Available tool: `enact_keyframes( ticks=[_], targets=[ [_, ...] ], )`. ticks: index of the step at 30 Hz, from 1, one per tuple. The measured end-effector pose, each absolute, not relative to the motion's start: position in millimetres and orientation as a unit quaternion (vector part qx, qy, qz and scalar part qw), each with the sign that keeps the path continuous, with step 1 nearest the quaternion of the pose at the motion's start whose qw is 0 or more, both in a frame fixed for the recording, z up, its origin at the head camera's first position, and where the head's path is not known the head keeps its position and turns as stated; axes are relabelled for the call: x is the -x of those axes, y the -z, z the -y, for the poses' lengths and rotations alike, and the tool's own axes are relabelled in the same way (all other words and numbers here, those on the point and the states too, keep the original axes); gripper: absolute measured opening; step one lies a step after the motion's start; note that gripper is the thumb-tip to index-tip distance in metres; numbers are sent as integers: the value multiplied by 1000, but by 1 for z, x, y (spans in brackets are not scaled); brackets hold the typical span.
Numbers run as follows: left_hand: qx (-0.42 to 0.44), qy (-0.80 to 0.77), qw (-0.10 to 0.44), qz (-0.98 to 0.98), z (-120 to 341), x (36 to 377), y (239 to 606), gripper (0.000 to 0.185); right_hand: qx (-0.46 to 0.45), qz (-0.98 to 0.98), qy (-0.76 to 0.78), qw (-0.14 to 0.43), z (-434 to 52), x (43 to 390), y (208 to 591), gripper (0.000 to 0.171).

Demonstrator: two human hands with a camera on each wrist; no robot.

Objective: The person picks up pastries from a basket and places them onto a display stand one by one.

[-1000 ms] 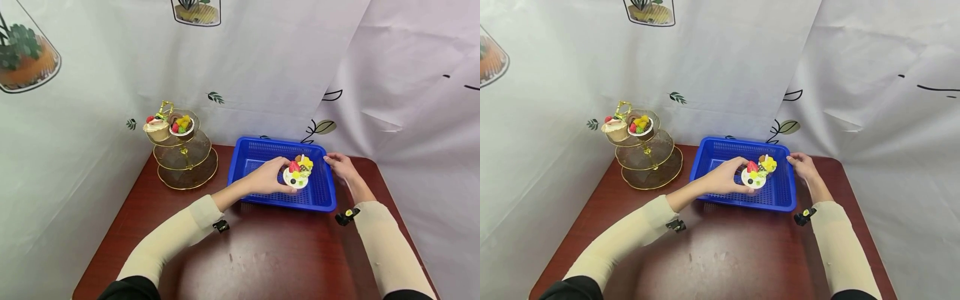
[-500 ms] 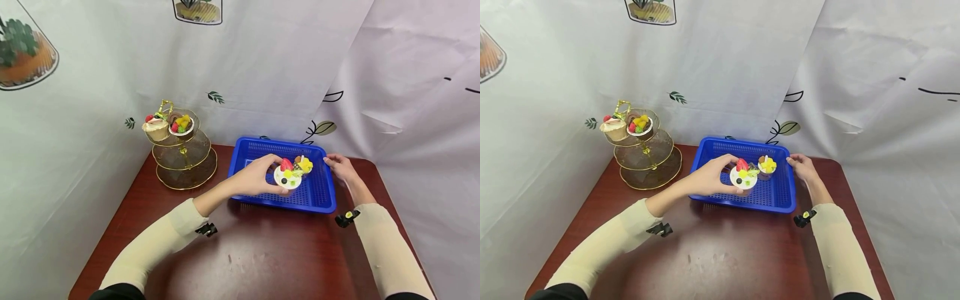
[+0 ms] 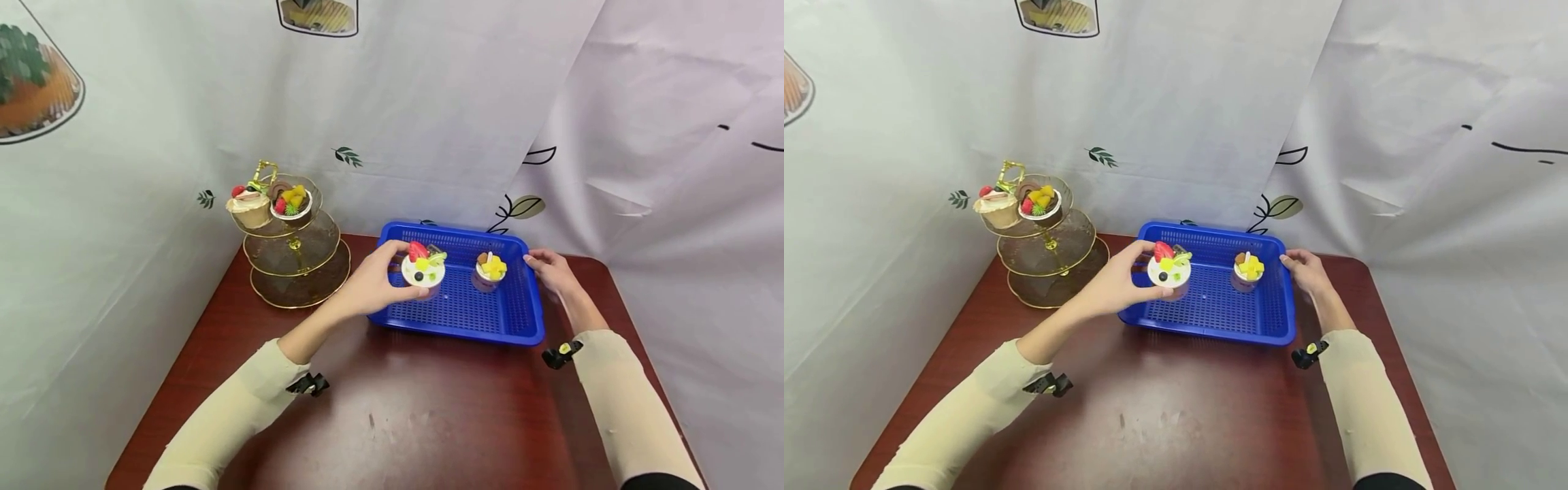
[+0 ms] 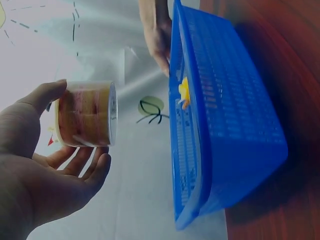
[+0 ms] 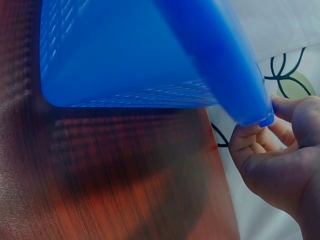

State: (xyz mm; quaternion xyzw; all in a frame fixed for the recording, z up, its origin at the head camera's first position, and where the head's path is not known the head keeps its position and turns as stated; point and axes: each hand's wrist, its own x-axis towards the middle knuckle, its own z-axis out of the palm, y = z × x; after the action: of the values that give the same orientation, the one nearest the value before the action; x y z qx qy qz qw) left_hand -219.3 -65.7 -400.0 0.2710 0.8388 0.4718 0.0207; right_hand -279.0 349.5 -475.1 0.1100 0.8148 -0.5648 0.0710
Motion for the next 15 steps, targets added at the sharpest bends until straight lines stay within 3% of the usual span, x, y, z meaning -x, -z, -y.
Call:
enact_keyframes(
  ticks=[15],
  targets=[
    [-166, -538, -50, -825, 111, 235, 395, 74, -107, -810, 571, 76, -350, 278, 476, 54]
  ],
)
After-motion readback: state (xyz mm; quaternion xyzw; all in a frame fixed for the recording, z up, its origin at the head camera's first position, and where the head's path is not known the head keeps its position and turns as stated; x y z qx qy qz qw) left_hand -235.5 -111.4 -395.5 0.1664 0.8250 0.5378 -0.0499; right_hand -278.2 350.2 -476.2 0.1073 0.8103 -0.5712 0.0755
